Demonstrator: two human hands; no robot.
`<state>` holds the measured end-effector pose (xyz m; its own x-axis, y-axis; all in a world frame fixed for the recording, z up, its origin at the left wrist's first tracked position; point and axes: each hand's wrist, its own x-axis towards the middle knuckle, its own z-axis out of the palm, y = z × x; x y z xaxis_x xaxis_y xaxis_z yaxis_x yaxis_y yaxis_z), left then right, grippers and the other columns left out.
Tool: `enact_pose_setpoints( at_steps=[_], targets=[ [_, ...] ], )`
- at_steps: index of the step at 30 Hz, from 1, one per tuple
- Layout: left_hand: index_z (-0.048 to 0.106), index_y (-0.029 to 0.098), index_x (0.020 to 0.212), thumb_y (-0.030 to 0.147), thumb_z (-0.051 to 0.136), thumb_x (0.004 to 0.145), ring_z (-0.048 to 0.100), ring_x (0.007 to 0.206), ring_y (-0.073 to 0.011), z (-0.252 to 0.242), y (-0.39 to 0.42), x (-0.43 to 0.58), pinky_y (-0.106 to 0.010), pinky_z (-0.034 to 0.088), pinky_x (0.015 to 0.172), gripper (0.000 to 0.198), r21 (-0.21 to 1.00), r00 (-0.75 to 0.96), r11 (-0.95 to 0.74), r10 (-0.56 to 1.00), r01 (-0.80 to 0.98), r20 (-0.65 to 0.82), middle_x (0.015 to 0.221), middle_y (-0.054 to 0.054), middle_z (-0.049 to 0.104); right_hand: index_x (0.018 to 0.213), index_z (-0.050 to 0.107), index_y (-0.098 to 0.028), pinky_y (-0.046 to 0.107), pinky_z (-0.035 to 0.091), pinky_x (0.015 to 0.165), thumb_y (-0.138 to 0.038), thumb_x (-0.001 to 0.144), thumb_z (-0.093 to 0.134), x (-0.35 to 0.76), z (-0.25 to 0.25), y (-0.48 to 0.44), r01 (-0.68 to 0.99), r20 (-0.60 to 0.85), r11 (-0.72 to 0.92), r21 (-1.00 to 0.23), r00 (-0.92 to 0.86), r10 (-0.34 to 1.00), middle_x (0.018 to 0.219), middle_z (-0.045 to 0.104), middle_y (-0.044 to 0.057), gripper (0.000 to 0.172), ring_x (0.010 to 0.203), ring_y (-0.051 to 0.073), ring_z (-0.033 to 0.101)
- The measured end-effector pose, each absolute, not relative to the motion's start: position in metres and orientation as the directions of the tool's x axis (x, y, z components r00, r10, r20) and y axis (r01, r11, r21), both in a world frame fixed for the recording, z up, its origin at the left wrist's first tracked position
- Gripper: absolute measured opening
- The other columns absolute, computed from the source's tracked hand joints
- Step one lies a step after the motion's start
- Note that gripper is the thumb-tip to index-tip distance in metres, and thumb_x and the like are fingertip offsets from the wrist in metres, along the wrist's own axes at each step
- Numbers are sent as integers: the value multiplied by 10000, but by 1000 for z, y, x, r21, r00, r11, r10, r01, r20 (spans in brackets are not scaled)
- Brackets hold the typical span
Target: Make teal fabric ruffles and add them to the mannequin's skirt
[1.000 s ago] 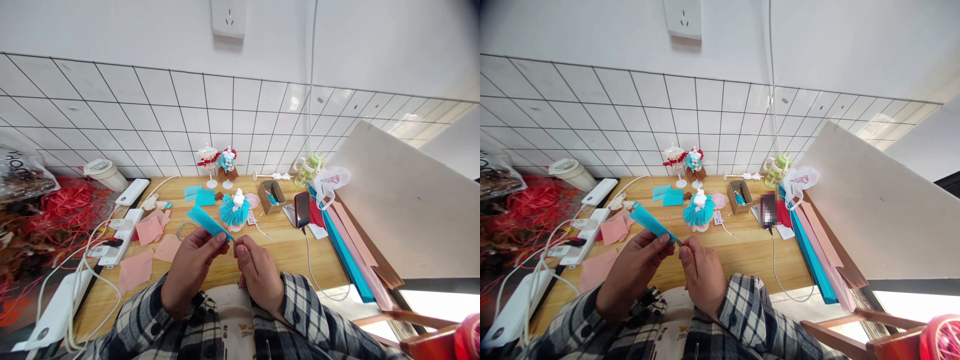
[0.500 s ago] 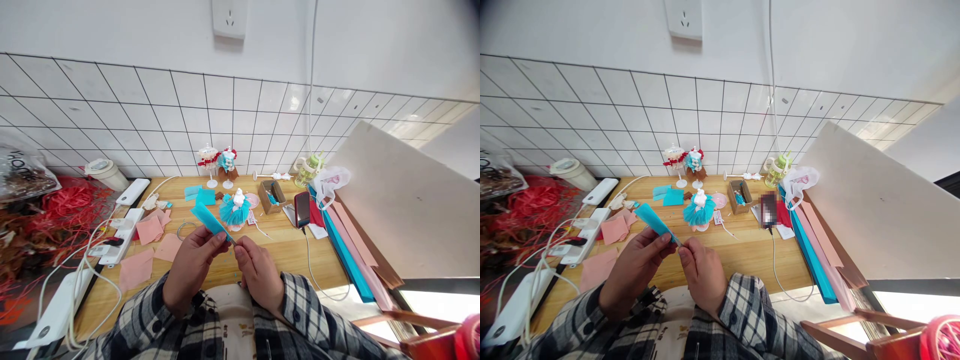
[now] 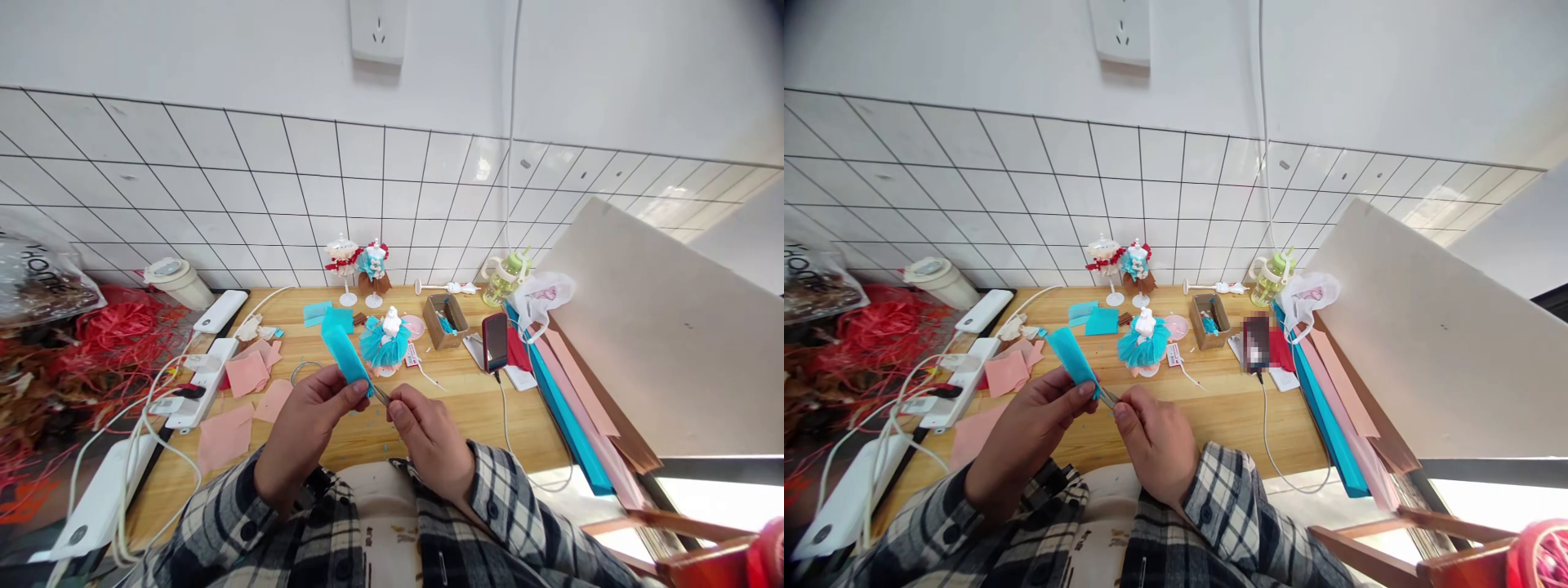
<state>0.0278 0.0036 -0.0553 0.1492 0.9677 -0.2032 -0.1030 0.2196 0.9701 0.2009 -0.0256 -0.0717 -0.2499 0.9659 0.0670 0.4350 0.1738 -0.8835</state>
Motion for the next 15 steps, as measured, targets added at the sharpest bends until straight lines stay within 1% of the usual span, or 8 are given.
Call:
enact_pose_setpoints(
  at_steps=[7, 15],
  targets=[
    [688, 189, 737, 358, 744, 699, 535, 611, -140, -53, 3, 28, -225, 415, 591, 182, 969, 130, 216, 971, -121, -200, 643, 2, 633, 770, 509, -202, 210, 291, 496, -416, 965, 325, 201, -70, -27, 408, 28, 136, -903, -261, 965, 502, 398, -64, 343, 440, 93, 418],
    [701, 195, 736, 356, 744, 696, 544, 592, -141, -49, 1, 30, -237, 423, 595, 172, 976, 129, 199, 974, -93, -187, 615, 10, 637, 740, 483, -205, 203, 280, 476, -413, 962, 331, 200, -71, -27, 375, 5, 111, -920, -273, 962, 468, 368, -75, 340, 412, 85, 413]
  ],
)
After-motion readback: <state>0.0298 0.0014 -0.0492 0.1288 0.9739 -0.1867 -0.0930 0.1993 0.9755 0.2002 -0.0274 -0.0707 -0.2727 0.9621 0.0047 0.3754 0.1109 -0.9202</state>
